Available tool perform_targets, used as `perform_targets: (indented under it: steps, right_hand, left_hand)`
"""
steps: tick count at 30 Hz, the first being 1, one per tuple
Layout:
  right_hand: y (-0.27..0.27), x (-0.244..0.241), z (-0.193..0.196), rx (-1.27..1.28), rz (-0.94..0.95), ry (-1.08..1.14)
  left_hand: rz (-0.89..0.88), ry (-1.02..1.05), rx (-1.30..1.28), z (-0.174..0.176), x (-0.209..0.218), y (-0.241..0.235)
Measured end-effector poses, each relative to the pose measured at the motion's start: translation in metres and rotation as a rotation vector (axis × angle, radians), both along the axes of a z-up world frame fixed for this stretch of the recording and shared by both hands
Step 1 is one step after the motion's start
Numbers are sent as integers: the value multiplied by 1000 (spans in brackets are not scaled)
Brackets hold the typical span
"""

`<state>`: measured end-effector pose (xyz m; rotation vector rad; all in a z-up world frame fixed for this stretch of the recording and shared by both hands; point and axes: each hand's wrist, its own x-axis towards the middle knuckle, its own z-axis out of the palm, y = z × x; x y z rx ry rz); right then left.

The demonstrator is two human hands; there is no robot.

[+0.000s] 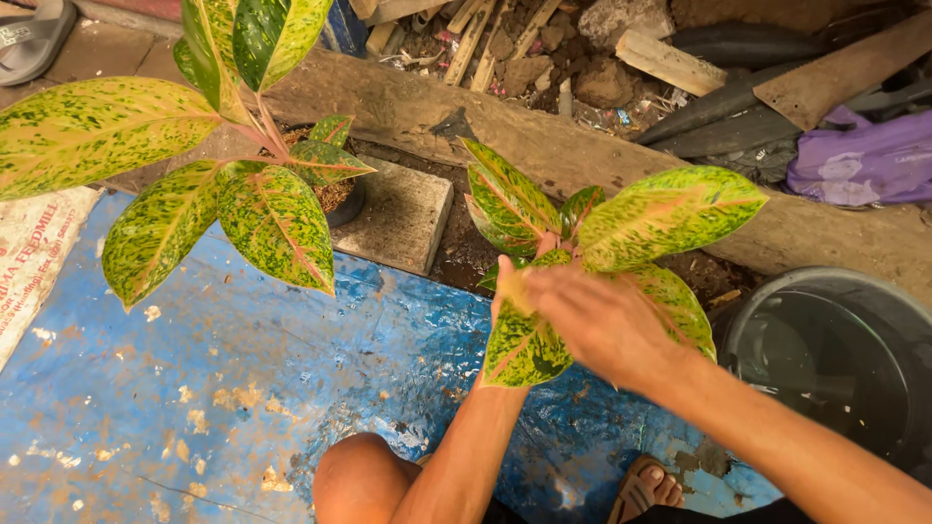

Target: The person wipes the leaves of a potted plant using a yellow sponge, dipping the sponge into a bucket of water and cleaning each leaf individually.

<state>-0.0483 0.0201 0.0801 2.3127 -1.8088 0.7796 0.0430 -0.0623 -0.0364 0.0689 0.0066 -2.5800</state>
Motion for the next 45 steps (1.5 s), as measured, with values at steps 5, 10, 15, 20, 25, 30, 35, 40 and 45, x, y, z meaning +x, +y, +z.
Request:
perform_targets:
  steps: [5,10,15,20,25,30,35,40,45]
  right_hand:
    - [-11,-24,-5,103,-219,-71]
    - [-3,-1,2,351,-328,-37]
    - [1,11,24,92,69,-44]
    - [3,17,32,177,-87,79]
    - [14,25,29,153,53,-91]
    - [19,30,38,208,19,-88]
    - [24,32,44,244,42,-75]
    - [28,34,47,216,113,-112]
    - [37,44,52,255,82,-47]
  left_hand:
    - [-21,-188,-52,11,7,5]
    - [-197,-101,156,27,34,8]
    - [-167,-13,108,34,40,6]
    - [-180,49,155,41,35,5]
    - [-160,-49,138,43,38,6]
    - [-151,-58,127,41,33,5]
    - [-115,-111,139,35,35,8]
    - [-158,-40,219,37,32,9]
    - [-197,-95,227,38,36,12]
